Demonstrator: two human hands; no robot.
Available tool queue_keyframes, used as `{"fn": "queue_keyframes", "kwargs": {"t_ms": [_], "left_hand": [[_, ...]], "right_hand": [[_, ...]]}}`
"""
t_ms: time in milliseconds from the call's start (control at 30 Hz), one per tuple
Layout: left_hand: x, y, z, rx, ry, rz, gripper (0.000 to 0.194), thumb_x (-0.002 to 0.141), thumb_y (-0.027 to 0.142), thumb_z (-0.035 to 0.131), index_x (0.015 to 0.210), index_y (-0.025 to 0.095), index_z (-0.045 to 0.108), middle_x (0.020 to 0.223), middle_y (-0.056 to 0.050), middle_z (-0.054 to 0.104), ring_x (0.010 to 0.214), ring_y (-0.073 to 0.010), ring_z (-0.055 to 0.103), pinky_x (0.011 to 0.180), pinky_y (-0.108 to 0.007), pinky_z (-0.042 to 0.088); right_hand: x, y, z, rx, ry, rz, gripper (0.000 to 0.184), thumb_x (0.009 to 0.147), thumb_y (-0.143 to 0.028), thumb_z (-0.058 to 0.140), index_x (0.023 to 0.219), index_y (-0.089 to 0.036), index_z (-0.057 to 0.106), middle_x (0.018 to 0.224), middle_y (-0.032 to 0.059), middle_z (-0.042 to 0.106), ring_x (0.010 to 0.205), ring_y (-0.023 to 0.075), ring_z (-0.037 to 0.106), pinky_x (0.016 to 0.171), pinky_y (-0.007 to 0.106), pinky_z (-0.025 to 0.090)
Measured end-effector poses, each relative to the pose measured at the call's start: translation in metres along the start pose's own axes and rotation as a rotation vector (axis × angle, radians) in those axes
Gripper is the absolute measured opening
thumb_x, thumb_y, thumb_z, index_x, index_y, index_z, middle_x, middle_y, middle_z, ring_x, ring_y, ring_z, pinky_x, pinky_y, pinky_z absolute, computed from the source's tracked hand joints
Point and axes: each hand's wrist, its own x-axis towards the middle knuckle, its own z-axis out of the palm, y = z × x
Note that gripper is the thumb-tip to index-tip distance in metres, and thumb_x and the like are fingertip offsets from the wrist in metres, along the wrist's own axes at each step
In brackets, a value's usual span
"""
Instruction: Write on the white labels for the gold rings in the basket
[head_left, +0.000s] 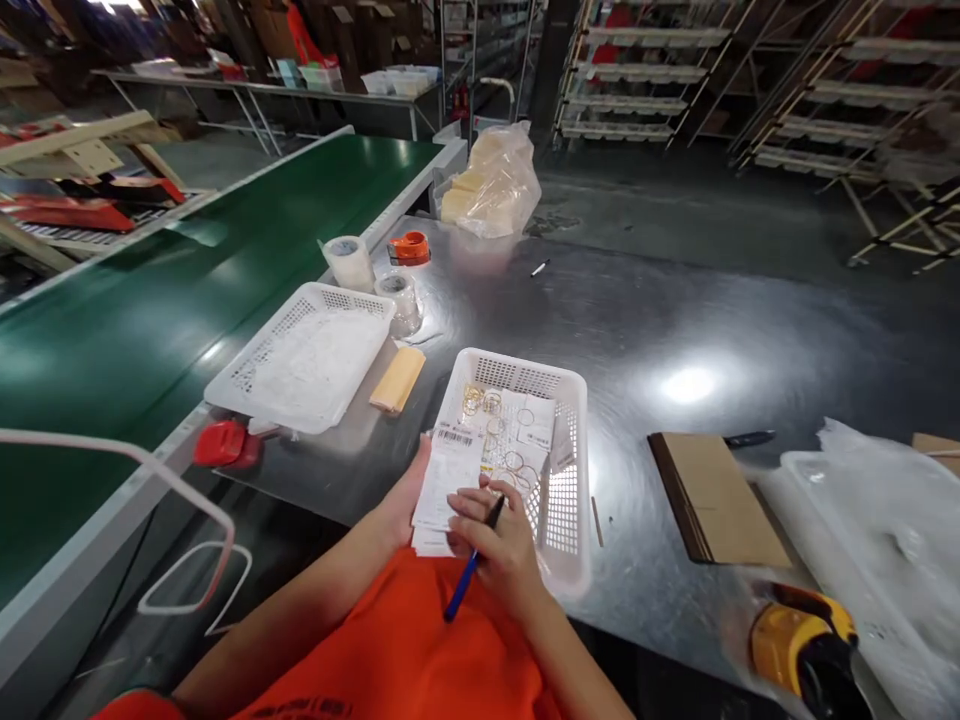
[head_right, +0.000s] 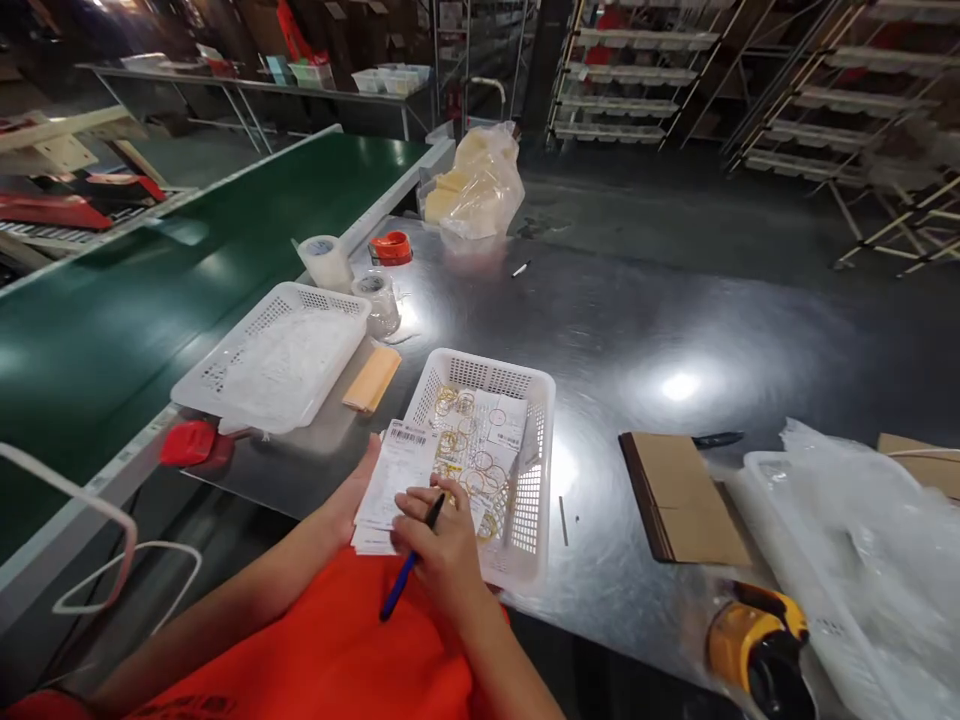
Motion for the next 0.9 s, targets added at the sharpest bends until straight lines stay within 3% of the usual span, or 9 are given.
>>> {"fn": "queue_keyframes", "kwargs": {"t_ms": [67,233,400,500,600,667,767,900], "left_hand": [[-0.001,0.002,0.0,0.014,-0.002,-0.052,0.097,0.067,0.086,0.032,0.102,0.0,0.06,0.072,-0.01,0.057,0.054,-0.014,0.047,0.053,-0.026,0.039],[-0.003,0.004,-0.004,0.087,0.053,-0.061,0.07,0.087,0.063,0.031,0.102,0.002,0.061,0.071,-0.008,0.055,0.053,-0.0135,0.045,0.056,-0.027,0.036],[-0.001,0.002,-0.011,0.103,0.042,-0.08,0.067,0.085,0.063,0.036,0.098,0.002,0.062,0.067,-0.007,0.053,0.05,-0.0133,0.044,0.054,-0.028,0.036],[0.0,0.003,-0.014,0.096,0.076,-0.024,0.063,0.086,0.059,0.041,0.099,0.001,0.062,0.071,-0.01,0.058,0.054,-0.0159,0.052,0.058,-0.029,0.04],[0.0,0.002,-0.015,0.137,0.182,0.068,0.055,0.088,0.053,0.042,0.099,0.003,0.062,0.08,-0.014,0.065,0.068,-0.0213,0.062,0.069,-0.032,0.045],[0.001,-0.001,-0.014,0.179,0.225,0.092,0.052,0.089,0.051,0.042,0.101,0.004,0.062,0.082,-0.015,0.068,0.073,-0.0237,0.064,0.076,-0.037,0.047],[0.003,-0.009,-0.014,0.18,0.233,0.087,0.052,0.088,0.05,0.045,0.105,0.005,0.062,0.081,-0.015,0.069,0.075,-0.0258,0.066,0.081,-0.041,0.047],[0.004,-0.018,-0.016,0.142,0.238,0.052,0.047,0.088,0.05,0.046,0.096,0.008,0.065,0.077,-0.014,0.07,0.08,-0.0281,0.068,0.082,-0.041,0.047]], "right_hand": [[-0.006,-0.002,0.004,-0.007,-0.07,0.028,0.021,0.08,-0.008,0.058,0.091,-0.026,0.059,0.094,0.0005,0.073,0.089,0.0198,0.067,0.09,0.047,0.045],[-0.015,-0.002,-0.001,0.008,-0.146,0.009,0.025,0.078,-0.005,0.055,0.092,-0.026,0.058,0.099,0.0015,0.072,0.092,0.0196,0.065,0.091,0.044,0.042],[-0.013,0.0,-0.007,0.034,-0.189,-0.03,0.018,0.078,-0.008,0.056,0.088,-0.023,0.058,0.1,-0.0006,0.071,0.095,0.0185,0.064,0.093,0.042,0.039],[-0.006,0.001,-0.014,0.122,-0.273,0.039,0.014,0.085,-0.022,0.057,0.098,-0.025,0.06,0.102,0.0022,0.07,0.101,0.022,0.062,0.095,0.044,0.04],[0.003,0.003,-0.015,0.336,-0.054,0.359,0.028,0.095,-0.038,0.037,0.114,-0.025,0.051,0.1,0.0074,0.067,0.088,0.0202,0.064,0.078,0.038,0.049],[0.01,0.005,-0.009,0.522,0.132,0.584,0.033,0.096,-0.043,0.027,0.114,-0.023,0.047,0.084,0.0046,0.064,0.068,0.0167,0.061,0.062,0.032,0.05],[0.018,0.007,0.008,0.581,0.247,0.768,0.027,0.093,-0.045,0.035,0.087,-0.023,0.049,0.059,-0.0035,0.049,0.05,0.0132,0.048,0.048,0.026,0.041],[0.019,0.008,0.027,0.346,0.312,0.862,0.036,0.085,-0.043,0.052,0.059,-0.021,0.04,0.051,-0.0051,0.04,0.049,0.0114,0.041,0.048,0.025,0.036]]}}
